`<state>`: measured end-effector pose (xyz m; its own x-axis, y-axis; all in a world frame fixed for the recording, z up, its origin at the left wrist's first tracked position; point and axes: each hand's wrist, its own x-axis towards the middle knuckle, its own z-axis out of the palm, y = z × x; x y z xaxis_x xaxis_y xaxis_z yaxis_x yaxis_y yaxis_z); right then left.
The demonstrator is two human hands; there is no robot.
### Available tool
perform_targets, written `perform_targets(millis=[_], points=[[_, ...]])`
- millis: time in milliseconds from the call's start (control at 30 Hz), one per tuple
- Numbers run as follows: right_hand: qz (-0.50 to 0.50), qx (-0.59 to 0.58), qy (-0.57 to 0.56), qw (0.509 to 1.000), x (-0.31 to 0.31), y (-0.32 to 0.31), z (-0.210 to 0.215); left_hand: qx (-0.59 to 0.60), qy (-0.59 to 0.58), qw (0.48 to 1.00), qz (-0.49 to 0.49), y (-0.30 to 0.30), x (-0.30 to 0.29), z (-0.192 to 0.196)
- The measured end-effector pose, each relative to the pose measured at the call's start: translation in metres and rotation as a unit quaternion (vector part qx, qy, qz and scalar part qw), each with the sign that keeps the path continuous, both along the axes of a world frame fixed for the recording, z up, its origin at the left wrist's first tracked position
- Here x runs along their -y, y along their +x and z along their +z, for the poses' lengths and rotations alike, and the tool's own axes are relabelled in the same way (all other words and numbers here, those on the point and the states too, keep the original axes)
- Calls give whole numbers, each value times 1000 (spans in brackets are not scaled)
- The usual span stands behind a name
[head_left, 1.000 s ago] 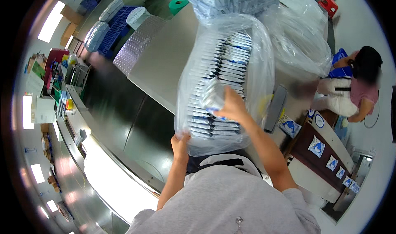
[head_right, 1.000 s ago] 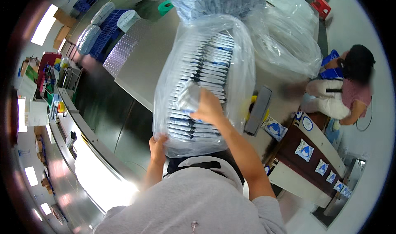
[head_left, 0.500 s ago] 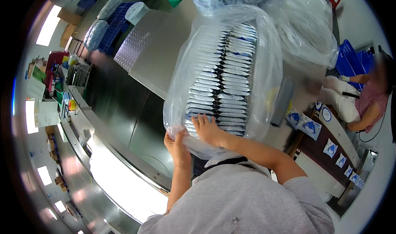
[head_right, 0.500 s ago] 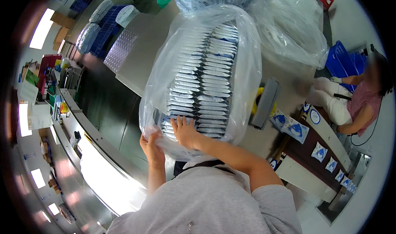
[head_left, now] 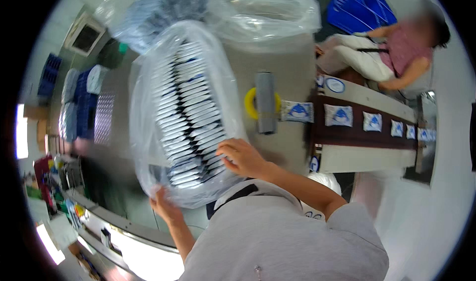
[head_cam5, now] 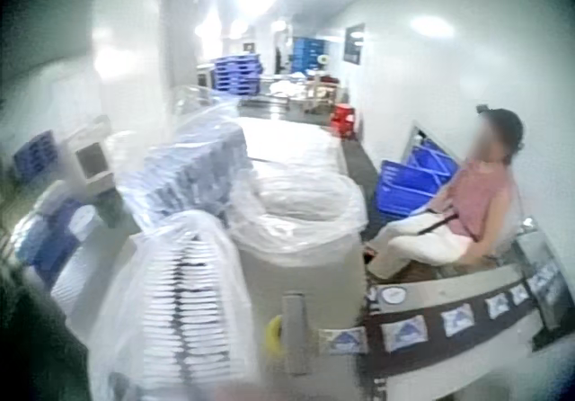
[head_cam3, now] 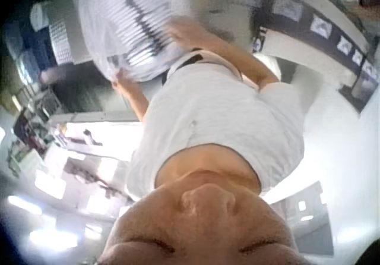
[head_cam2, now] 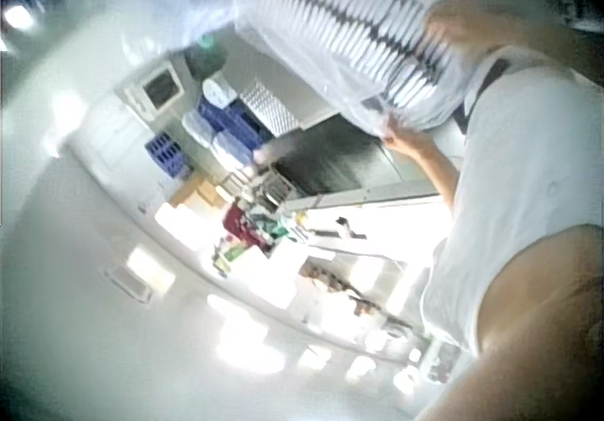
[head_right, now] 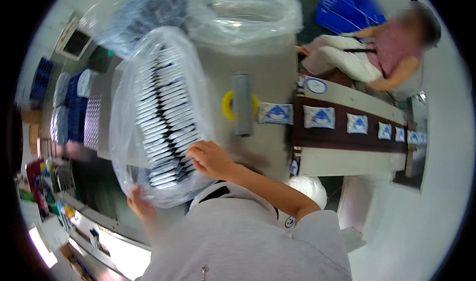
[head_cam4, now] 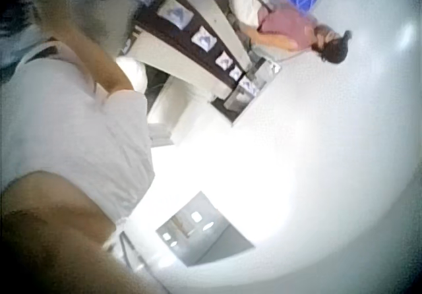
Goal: The person picks up small blue packets from a conveyor belt and places them into a large clear plastic bag on a metal table.
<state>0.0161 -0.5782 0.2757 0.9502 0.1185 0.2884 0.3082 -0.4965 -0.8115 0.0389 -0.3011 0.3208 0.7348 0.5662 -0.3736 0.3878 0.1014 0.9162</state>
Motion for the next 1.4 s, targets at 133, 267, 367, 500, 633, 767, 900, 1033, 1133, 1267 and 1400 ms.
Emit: perform_targets(millis=[133, 267, 367, 500, 633, 767, 900, 1033, 1133, 1267, 1400], points=[[-161, -24, -81, 983, 102, -61, -26, 38, 2, 998, -56, -6, -22, -15], [-253, -89, -198, 943, 232, -122, -50, 49, -9, 993, -109, -5, -19, -14], [-301, -148, -289, 897, 325, -158, -42, 25, 60, 991, -115, -10, -21, -6], [-378, -266, -401, 791, 435, -208, -46, 53, 63, 992, -97, -10, -16, -1], [-381, -402, -444, 704, 516, -253, -62, 6, 86, 994, -61, -14, -21, 0], [-322, -475, -459, 678, 528, -271, -73, 25, 101, 991, -84, -15, -9, 7], [-246, -468, -435, 729, 521, -248, -61, 43, 98, 990, -93, -16, -13, 7], [-90, -471, -455, 750, 520, -206, -53, 39, 87, 993, -73, -18, -17, -3], [-37, -427, -197, 882, 478, -130, -45, 46, 90, 991, -92, -21, -11, 3], [150, -271, -186, 933, 401, -32, -70, 62, 74, 990, -104, -19, -8, 1], [116, -475, -134, 862, 321, 16, -110, 52, 71, 991, -103, -21, -12, 1]])
